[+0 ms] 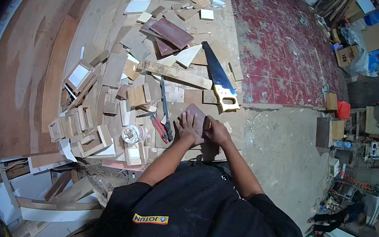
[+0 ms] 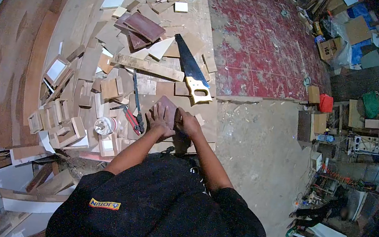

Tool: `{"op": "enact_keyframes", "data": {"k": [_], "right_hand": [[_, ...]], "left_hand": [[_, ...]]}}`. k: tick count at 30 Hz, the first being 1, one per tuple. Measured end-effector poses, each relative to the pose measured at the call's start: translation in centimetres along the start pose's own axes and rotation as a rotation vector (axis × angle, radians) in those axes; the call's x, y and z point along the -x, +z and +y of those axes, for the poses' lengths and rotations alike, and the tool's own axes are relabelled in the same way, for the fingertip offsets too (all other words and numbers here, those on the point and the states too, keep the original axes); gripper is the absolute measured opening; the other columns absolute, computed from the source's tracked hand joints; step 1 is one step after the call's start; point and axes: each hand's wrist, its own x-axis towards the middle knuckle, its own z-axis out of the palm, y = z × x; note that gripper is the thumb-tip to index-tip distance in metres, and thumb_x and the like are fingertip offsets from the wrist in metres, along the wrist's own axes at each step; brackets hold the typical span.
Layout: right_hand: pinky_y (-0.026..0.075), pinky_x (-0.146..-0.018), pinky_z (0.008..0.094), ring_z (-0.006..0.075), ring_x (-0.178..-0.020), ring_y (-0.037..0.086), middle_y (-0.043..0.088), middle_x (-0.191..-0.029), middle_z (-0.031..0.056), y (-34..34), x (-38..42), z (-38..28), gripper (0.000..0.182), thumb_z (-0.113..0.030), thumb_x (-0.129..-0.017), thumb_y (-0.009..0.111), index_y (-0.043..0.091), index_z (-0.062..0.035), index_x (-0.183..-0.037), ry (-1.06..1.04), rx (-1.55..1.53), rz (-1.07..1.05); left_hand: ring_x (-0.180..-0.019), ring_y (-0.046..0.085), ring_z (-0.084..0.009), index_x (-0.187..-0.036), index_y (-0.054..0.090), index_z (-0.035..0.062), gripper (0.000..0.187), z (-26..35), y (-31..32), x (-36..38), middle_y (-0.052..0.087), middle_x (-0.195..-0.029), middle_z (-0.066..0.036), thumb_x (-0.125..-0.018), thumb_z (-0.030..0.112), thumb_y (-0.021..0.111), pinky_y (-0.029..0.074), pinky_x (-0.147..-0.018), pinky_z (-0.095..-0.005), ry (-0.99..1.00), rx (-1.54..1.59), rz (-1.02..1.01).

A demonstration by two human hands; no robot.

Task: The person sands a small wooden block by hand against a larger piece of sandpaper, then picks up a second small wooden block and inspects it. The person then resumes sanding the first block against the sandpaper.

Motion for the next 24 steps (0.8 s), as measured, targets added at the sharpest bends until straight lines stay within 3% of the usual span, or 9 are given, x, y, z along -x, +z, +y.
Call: {"op": "enact_keyframes", "data": {"k": [3, 5, 7, 10, 13, 24], "right_hand": [[0.051, -0.081, 0.0462, 0.0381, -0.094, 0.063, 0.064, -0.098, 0.0194, -0.7, -0.2, 0.2, 0.064, -0.014, -0.074, 0.074, 0.047, -0.0078, -0.131, 0.024, -0.014, -0.06], [0.051, -0.082, 0.0455, 0.0379, -0.094, 0.063, 0.063, -0.103, 0.0198, -1.3, -0.4, -0.1, 0.064, -0.012, -0.072, 0.073, 0.048, -0.0073, -0.13, 0.043, -0.013, -0.087], [0.051, -0.085, 0.0453, 0.0396, -0.098, 0.062, 0.057, -0.117, 0.0216, -1.0, -0.6, -0.1, 0.063, -0.01, -0.069, 0.072, 0.049, -0.0058, -0.128, -0.025, 0.109, 0.043], [0.051, -0.089, 0.0443, 0.0406, -0.102, 0.06, 0.051, -0.126, 0.0237, 0.1, -1.3, 0.0, 0.064, -0.009, -0.068, 0.071, 0.051, -0.0069, -0.129, -0.127, 0.1, 0.054], [0.05, -0.092, 0.0446, 0.0412, -0.107, 0.059, 0.052, -0.125, 0.0245, 0.7, -0.9, -0.2, 0.06, -0.01, -0.07, 0.07, 0.055, -0.0091, -0.128, -0.023, 0.06, 0.071], [0.047, -0.096, 0.0427, 0.0374, -0.111, 0.055, 0.057, -0.124, 0.0196, 1.7, 0.4, 1.0, 0.057, -0.017, -0.071, 0.071, 0.059, -0.011, -0.126, -0.09, 0.174, 0.097]], "left_hand": [[-0.142, -0.025, -0.0449, -0.153, -0.012, 0.0088, 0.128, 0.0, 0.3, -0.2, -0.026, -0.155, -0.026, -0.071, 0.072, 0.062, -0.007, -0.107, -0.0714, -0.008, 0.01, -0.003], [-0.144, -0.024, -0.0402, -0.155, -0.009, 0.0134, 0.128, -0.1, 0.7, -0.3, -0.025, -0.157, -0.02, -0.068, 0.069, 0.067, -0.007, -0.109, -0.0693, -0.012, 0.069, 0.053], [-0.144, -0.024, -0.0405, -0.155, -0.008, 0.0131, 0.128, 0.1, 0.2, 0.0, -0.024, -0.157, -0.021, -0.068, 0.068, 0.067, -0.007, -0.108, -0.0697, -0.017, 0.059, 0.042], [-0.144, -0.023, -0.0414, -0.155, -0.007, 0.0121, 0.127, 0.1, 0.3, 0.1, -0.024, -0.156, -0.022, -0.068, 0.065, 0.068, -0.007, -0.108, -0.0706, -0.009, 0.039, 0.044], [-0.144, -0.022, -0.0424, -0.155, -0.007, 0.0103, 0.126, -0.2, 0.6, 0.5, -0.024, -0.156, -0.024, -0.068, 0.061, 0.07, -0.007, -0.107, -0.0715, 0.022, 0.037, 0.088], [-0.145, -0.017, -0.0436, -0.155, -0.001, 0.0081, 0.124, -0.5, 1.4, 0.9, -0.018, -0.157, -0.026, -0.068, 0.062, 0.069, -0.005, -0.107, -0.0726, 0.059, 0.047, 0.21]]}}
